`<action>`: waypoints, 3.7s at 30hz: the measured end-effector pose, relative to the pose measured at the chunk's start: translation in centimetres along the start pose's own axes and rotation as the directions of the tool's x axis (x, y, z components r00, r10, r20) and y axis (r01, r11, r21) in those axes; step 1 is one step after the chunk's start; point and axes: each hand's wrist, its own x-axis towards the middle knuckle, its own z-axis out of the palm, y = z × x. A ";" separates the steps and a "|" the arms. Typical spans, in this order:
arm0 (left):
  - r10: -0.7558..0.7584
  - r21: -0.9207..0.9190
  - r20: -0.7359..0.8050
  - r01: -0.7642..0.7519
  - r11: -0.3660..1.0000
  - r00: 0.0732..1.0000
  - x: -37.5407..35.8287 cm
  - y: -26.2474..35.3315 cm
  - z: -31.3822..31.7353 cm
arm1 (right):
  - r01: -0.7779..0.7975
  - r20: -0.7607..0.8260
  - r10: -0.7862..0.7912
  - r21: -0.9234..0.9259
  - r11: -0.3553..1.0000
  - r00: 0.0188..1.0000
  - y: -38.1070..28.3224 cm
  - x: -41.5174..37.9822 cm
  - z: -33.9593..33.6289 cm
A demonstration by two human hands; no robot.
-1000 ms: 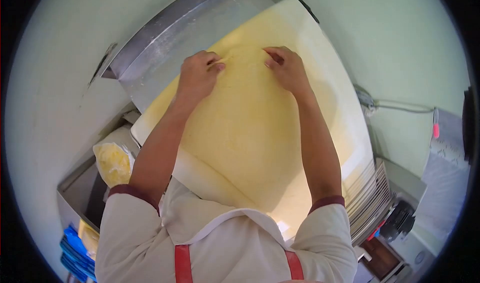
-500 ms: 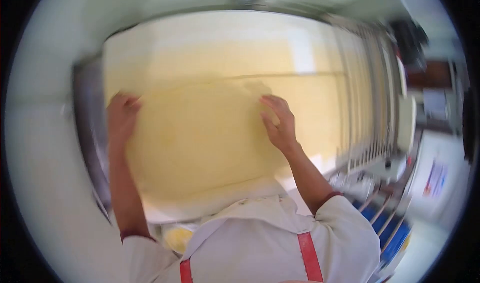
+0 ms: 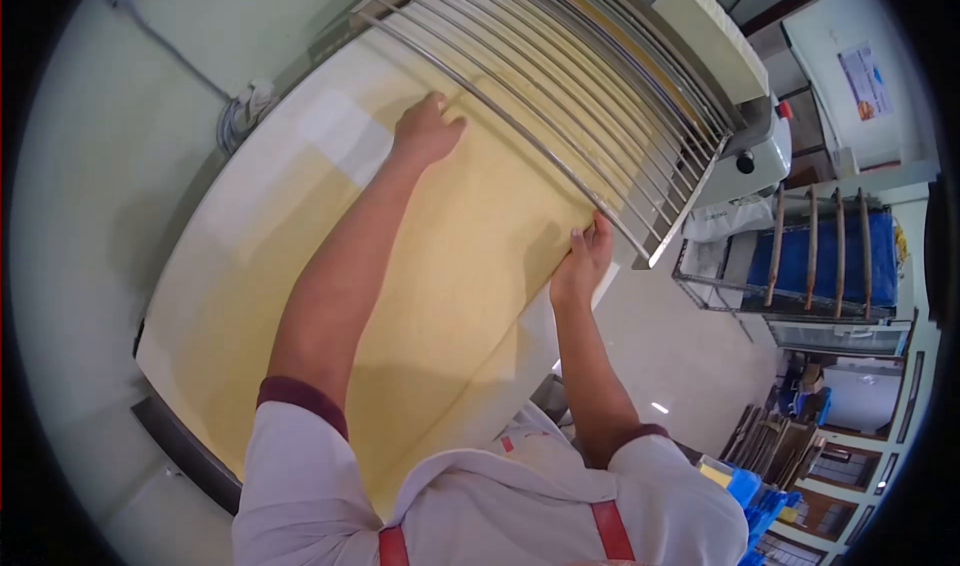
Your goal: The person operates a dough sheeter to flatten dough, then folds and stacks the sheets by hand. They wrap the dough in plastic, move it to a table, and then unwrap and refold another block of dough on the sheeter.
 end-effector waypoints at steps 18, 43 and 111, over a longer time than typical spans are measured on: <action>-0.112 -0.096 0.548 0.196 0.976 0.829 -4.9 -3.7 -6.9 | -0.549 0.248 0.594 -0.229 0.804 0.765 -4.7 -5.4 -0.7; -0.091 -0.320 0.403 0.233 0.918 0.911 -20.0 -14.0 -15.6 | -0.553 0.285 0.591 -0.207 0.807 0.755 -6.0 -26.2 0.3; 0.111 0.023 -0.330 -0.110 0.994 0.938 -13.1 -6.6 -9.7 | 0.568 0.562 -0.080 -0.818 0.090 0.823 2.7 7.5 12.3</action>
